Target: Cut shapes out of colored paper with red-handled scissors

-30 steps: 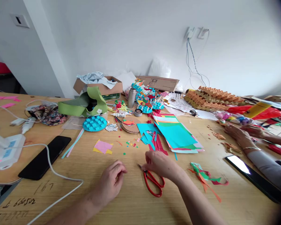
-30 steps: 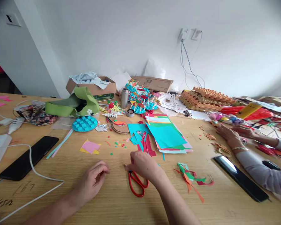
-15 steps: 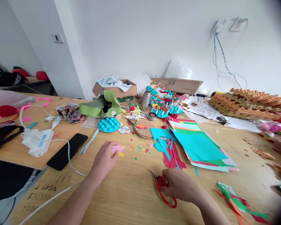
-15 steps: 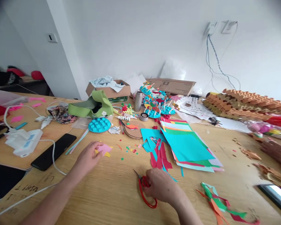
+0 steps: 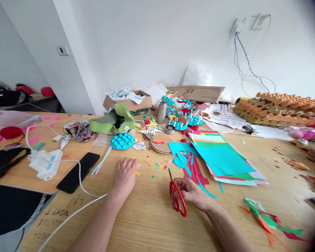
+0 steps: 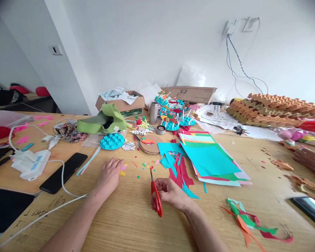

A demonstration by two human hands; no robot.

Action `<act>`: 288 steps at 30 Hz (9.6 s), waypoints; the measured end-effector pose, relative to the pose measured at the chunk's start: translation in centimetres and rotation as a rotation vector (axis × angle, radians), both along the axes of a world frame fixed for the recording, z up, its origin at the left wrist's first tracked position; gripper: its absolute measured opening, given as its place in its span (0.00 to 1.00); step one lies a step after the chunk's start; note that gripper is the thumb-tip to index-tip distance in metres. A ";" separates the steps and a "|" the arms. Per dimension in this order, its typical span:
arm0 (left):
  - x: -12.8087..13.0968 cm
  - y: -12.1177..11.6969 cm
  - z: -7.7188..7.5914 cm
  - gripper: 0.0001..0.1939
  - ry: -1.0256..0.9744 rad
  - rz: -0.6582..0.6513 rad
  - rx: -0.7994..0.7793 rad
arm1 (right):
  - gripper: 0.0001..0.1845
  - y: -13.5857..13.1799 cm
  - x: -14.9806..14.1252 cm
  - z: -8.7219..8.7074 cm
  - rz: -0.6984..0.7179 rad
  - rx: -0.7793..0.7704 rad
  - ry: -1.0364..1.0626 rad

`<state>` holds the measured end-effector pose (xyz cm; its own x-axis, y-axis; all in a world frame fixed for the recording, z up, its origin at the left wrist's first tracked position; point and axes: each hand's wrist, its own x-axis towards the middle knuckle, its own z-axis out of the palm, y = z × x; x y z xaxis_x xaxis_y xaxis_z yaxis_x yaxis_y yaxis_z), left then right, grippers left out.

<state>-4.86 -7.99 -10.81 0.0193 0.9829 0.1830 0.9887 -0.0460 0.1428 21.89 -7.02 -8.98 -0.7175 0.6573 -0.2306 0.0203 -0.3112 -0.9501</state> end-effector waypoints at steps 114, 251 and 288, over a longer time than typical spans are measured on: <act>4.7 -1.8 -0.3 0.13 -1.326 -0.124 -0.170 | 0.16 0.7 -0.7 -2.9 -0.785 0.818 -0.341; 13.3 7.6 10.7 0.17 -1.832 -0.074 0.019 | 0.22 7.4 0.3 11.8 -0.775 0.472 0.137; 14.6 7.1 10.5 0.12 -1.790 -0.009 -0.004 | 0.17 8.9 2.3 11.8 -0.679 0.454 0.062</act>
<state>9.70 -0.91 -0.30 -0.1749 0.9844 -0.0170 -0.3543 -0.0468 0.9339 24.14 1.88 2.79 -0.1326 0.9730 0.1891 -0.0912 0.1781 -0.9798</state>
